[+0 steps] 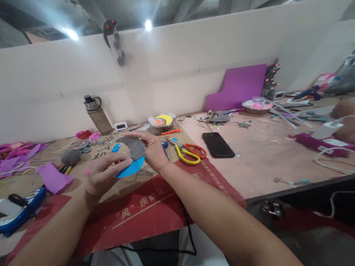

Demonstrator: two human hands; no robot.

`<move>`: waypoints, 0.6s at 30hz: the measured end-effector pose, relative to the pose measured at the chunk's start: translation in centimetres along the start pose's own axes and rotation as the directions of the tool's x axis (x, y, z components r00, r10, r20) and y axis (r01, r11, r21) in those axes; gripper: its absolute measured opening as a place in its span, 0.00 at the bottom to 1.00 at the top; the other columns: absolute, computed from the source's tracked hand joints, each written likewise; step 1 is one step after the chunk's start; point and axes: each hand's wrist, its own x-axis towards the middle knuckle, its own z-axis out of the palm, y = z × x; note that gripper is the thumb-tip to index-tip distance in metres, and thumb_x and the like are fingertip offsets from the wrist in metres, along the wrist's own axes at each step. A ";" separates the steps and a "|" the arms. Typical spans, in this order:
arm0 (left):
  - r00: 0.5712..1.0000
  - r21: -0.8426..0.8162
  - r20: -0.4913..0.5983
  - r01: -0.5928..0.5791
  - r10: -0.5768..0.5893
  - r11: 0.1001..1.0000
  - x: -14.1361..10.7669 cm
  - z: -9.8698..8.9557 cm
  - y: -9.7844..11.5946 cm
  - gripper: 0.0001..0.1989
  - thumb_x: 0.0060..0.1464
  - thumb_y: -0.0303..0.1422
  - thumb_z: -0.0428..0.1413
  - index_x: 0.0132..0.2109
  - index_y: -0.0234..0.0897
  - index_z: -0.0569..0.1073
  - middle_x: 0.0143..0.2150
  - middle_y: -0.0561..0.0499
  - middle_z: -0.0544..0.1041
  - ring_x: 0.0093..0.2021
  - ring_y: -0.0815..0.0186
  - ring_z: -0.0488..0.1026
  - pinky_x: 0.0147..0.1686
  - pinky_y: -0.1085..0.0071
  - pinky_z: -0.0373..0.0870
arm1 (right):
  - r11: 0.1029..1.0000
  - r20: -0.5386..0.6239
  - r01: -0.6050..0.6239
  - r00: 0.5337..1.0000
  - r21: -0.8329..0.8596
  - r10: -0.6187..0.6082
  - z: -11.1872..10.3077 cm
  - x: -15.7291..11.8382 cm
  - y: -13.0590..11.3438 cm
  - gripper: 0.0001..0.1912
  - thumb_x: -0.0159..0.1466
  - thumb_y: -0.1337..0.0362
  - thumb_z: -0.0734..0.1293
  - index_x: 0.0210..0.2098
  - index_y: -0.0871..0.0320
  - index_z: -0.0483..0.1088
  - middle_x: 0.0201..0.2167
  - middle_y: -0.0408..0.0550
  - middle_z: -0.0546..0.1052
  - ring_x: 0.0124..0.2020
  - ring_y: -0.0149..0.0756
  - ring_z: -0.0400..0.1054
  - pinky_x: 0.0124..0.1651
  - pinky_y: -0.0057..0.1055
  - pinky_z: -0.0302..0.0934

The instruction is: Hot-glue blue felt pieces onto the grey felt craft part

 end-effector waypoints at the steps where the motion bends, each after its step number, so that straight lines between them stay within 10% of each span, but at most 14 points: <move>1: 1.000 -0.023 0.002 0.023 -0.023 0.999 0.0 -0.1 0.0 0.13 0.36 0.26 0.69 0.32 0.48 0.82 0.35 0.47 0.82 0.38 0.59 0.78 0.43 0.65 0.72 | 1.000 0.000 -0.003 1.000 0.015 0.003 0.0 0.0 0.1 0.12 0.55 0.61 0.72 0.40 0.51 0.78 0.44 0.45 0.79 0.46 0.38 0.72 0.53 0.38 0.65; 18: 0.990 -0.165 -0.028 0.131 -0.137 0.978 -0.1 -0.5 0.4 0.13 0.36 0.22 0.69 0.31 0.43 0.82 0.35 0.44 0.82 0.41 0.57 0.79 0.50 0.63 0.70 | 0.991 -0.032 -0.112 0.993 0.077 0.114 0.4 0.0 0.7 0.22 0.50 0.62 0.74 0.46 0.52 0.74 0.47 0.47 0.78 0.47 0.38 0.72 0.55 0.38 0.65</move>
